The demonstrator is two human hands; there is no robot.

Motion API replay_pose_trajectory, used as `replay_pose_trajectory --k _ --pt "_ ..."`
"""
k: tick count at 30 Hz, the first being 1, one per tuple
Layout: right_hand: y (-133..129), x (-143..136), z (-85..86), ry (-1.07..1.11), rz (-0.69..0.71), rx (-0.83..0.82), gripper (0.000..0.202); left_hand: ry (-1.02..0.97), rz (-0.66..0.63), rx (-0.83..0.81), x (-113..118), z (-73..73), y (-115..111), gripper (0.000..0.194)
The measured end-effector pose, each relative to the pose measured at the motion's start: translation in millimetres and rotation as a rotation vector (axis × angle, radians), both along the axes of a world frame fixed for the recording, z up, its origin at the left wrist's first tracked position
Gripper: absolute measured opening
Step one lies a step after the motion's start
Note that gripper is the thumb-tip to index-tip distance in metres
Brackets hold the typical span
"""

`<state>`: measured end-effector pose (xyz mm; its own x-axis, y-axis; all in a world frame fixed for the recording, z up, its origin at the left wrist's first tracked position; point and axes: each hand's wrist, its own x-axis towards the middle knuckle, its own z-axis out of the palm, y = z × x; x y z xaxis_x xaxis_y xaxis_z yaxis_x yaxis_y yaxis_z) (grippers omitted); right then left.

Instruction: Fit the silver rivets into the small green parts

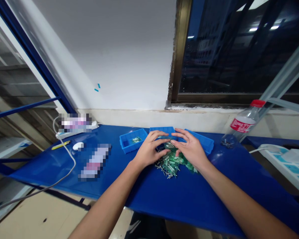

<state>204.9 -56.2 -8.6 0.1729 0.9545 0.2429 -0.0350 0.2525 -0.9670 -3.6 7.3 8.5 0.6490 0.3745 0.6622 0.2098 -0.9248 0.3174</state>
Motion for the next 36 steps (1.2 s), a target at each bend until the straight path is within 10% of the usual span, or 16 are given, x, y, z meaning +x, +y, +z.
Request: replay_pose_trajectory --k 18,27,36 --pt "-2.9 -4.6 4.3 -0.128 0.043 0.001 0.037 -0.129 0.122 -0.373 1.2 1.0 -4.2 0.031" --pt "-3.2 0.7 8.7 -0.019 -0.018 -0.121 0.056 -0.033 -0.004 -0.092 2.9 2.8 -6.5 0.040" --pt "-2.8 -0.6 8.2 -0.070 0.004 -0.149 0.052 -0.121 0.108 -0.186 1.0 -0.6 -3.3 0.020"
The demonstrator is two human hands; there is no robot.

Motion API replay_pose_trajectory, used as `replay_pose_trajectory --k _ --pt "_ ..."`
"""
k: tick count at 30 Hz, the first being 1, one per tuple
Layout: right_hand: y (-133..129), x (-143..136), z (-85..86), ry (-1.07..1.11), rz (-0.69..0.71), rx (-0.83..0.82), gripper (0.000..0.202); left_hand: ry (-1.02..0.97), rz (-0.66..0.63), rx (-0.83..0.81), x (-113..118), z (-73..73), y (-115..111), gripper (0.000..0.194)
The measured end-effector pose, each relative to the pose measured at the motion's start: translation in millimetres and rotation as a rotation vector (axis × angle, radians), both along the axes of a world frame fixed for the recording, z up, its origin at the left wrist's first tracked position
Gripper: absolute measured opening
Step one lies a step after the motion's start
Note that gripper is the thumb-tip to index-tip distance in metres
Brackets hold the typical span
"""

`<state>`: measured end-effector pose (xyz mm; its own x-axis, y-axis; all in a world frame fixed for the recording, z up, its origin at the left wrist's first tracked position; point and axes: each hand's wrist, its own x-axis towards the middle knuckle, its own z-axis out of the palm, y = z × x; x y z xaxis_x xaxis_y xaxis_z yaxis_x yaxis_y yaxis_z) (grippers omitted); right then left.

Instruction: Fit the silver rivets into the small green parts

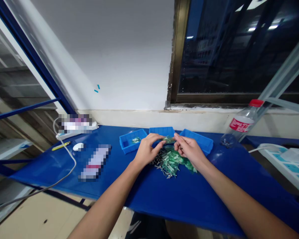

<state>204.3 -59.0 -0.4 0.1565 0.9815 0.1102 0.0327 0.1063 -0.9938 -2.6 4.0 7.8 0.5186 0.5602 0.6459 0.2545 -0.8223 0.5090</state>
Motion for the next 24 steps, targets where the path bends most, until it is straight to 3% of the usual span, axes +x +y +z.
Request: replay_pose_trajectory --k 5,8,13,18,24 --pt "0.4 -0.8 -2.3 -0.208 -0.026 0.239 0.039 -0.028 0.018 -0.156 2.1 0.0 -3.4 0.030" --pt "1.5 -1.8 -5.4 -0.143 0.043 0.208 0.033 -0.009 -0.019 -0.232 3.1 0.5 -4.9 0.042" --pt "2.8 -0.4 -7.7 -0.044 -0.005 0.128 0.040 -0.027 -0.036 -0.010 2.0 3.0 -4.6 0.039" --pt "4.4 3.5 -8.2 0.032 -0.004 0.123 0.068 0.089 -0.085 0.162 1.5 2.3 -4.1 0.046" --pt "4.1 2.9 -7.2 0.088 0.016 0.062 0.042 0.100 -0.063 0.228 0.0 -1.4 1.5 0.031"
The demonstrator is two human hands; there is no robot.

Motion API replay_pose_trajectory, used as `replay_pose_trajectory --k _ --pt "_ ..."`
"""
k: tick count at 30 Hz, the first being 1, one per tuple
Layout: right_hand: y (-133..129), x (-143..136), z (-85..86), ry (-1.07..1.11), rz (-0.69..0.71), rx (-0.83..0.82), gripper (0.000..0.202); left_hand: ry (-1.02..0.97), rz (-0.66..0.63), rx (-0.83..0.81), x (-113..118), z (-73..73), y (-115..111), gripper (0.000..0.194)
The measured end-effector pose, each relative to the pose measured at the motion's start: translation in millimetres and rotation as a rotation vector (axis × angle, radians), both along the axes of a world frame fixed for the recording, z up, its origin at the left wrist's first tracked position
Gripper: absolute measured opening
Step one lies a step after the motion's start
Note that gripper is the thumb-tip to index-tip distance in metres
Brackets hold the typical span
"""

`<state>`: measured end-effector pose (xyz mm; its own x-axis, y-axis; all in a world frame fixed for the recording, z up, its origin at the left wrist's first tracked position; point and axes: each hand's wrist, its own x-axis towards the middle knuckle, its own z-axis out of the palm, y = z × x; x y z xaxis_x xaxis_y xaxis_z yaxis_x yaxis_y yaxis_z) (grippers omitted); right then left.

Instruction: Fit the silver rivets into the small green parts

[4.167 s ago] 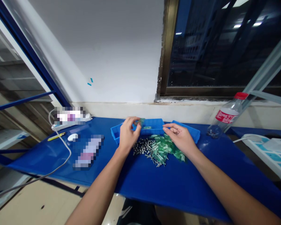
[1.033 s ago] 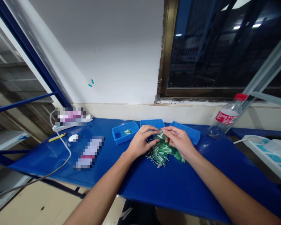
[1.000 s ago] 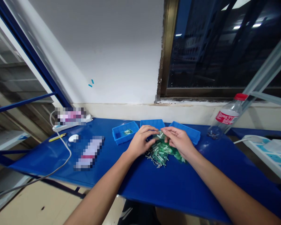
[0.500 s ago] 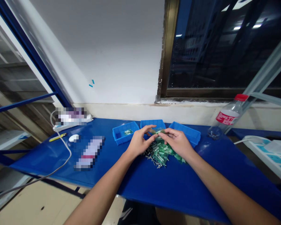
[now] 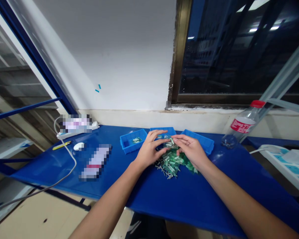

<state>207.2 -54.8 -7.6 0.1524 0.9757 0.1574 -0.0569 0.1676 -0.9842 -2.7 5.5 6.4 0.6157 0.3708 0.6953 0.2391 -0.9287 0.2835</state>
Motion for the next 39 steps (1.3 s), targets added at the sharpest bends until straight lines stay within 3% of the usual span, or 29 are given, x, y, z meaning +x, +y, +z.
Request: replay_pose_trajectory --k 7,10,14,20,28,35,39 --pt "-4.1 -3.7 9.3 0.088 0.100 -0.046 0.049 -0.065 0.005 -0.044 -1.7 3.0 -1.1 0.023" --pt "-4.0 -4.1 7.2 0.013 0.136 -0.017 0.050 -0.108 0.024 -0.094 -0.8 4.1 -2.9 0.020" --pt "-1.6 -3.6 -0.9 -0.085 0.081 -0.007 0.052 -0.104 0.040 -0.144 -0.3 3.1 -3.4 0.019" --pt "-2.2 -2.3 -1.8 -0.213 0.018 0.004 0.045 -0.064 0.079 -0.164 -0.2 -0.2 -4.0 0.038" --pt "-3.8 -0.6 0.7 -0.133 0.000 -0.041 0.049 -0.034 -0.003 -0.051 0.3 2.1 -5.2 0.065" --pt "-5.5 -2.7 2.0 -0.131 0.074 -0.066 0.048 -0.002 -0.015 -0.032 -1.9 -0.8 -0.2 0.033" --pt "-6.7 -3.7 4.9 -0.177 0.020 -0.029 0.050 -0.021 0.011 -0.076 -2.6 -0.1 -2.3 0.024"
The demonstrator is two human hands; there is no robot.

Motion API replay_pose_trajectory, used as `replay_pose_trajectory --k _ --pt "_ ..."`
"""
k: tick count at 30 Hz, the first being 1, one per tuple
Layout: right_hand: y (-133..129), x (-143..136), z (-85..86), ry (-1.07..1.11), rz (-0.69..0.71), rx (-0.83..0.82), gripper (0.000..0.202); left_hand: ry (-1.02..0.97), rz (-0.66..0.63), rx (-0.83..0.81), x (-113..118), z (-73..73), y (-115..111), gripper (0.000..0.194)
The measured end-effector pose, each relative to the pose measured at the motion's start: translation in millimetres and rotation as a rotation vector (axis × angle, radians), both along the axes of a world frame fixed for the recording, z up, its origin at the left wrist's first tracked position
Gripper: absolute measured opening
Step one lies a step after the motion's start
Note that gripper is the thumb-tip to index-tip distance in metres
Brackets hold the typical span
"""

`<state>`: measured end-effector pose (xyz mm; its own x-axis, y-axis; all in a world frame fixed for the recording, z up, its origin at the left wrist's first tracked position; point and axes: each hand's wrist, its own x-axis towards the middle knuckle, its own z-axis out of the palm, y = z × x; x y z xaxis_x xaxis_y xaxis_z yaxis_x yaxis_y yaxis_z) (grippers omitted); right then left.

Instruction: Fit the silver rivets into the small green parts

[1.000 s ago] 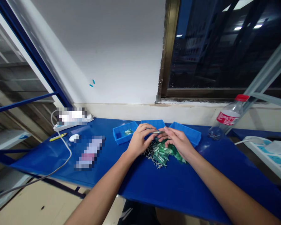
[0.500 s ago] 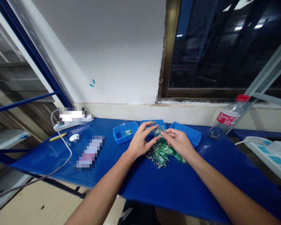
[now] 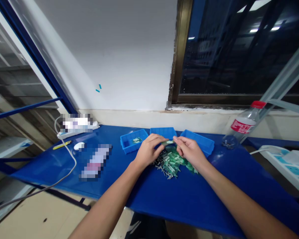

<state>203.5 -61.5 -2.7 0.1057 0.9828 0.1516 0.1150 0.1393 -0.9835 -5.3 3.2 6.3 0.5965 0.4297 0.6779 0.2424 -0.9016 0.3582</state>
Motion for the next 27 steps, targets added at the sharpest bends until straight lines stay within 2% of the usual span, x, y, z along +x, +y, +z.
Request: replay_pose_trajectory --k 3,6,11,15,19,27 --pt "0.0 1.0 3.1 -0.006 -0.030 0.028 0.052 -0.016 0.101 -0.018 -0.7 0.6 -0.6 0.027" --pt "0.7 2.4 4.5 -0.030 -0.043 0.044 0.053 -0.016 0.261 0.004 -6.3 1.0 4.8 0.032" --pt "0.9 3.1 2.2 -0.100 -0.054 0.071 0.049 0.051 0.526 0.063 -27.5 4.6 21.6 0.020" --pt "-0.8 2.7 2.2 -0.150 -0.063 0.091 0.049 0.008 0.536 0.057 -38.1 7.1 29.4 0.023" --pt "-0.9 3.4 2.6 -0.160 -0.063 0.098 0.048 -0.084 0.563 -0.011 -38.0 8.9 29.9 0.026" --pt "-2.8 4.4 6.1 -0.197 -0.099 0.133 0.047 -0.379 0.525 -0.362 -34.6 8.7 32.6 0.028"
